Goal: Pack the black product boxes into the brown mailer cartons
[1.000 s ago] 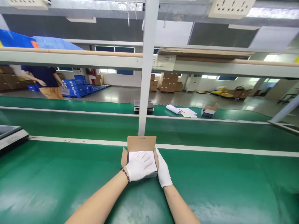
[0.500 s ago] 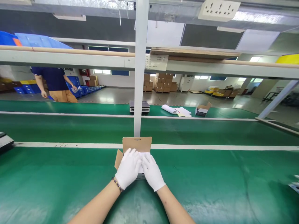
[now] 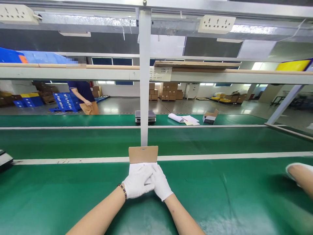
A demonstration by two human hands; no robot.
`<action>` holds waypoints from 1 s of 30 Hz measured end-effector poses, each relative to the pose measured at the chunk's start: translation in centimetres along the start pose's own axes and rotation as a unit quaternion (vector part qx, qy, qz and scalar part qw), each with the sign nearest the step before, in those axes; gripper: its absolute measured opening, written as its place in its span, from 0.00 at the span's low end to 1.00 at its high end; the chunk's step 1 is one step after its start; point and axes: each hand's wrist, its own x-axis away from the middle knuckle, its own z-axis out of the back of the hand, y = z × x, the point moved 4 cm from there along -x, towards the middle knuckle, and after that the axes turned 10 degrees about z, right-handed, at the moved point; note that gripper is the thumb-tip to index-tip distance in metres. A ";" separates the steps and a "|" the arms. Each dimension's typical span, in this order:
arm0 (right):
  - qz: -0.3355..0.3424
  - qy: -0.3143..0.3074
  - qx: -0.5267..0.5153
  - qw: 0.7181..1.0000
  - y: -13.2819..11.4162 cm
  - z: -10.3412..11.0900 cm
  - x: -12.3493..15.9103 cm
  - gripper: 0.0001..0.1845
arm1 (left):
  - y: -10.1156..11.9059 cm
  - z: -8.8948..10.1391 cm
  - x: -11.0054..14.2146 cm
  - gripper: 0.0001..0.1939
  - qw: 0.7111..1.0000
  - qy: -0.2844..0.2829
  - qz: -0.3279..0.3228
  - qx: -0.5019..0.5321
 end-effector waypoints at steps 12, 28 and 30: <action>-0.273 0.117 -0.243 0.924 -1.2 5.4 -4.4 0.33 | -1.4 -0.6 -0.7 0.29 0.997 -0.044 0.064 -0.018; -0.145 0.120 -0.147 0.971 2.4 1.3 -0.5 0.18 | -8.6 -1.6 2.6 0.23 0.836 0.334 0.343 0.267; -0.105 0.105 -0.100 0.984 2.1 1.3 -0.7 0.16 | -8.9 -1.8 2.5 0.24 0.851 0.322 0.329 0.253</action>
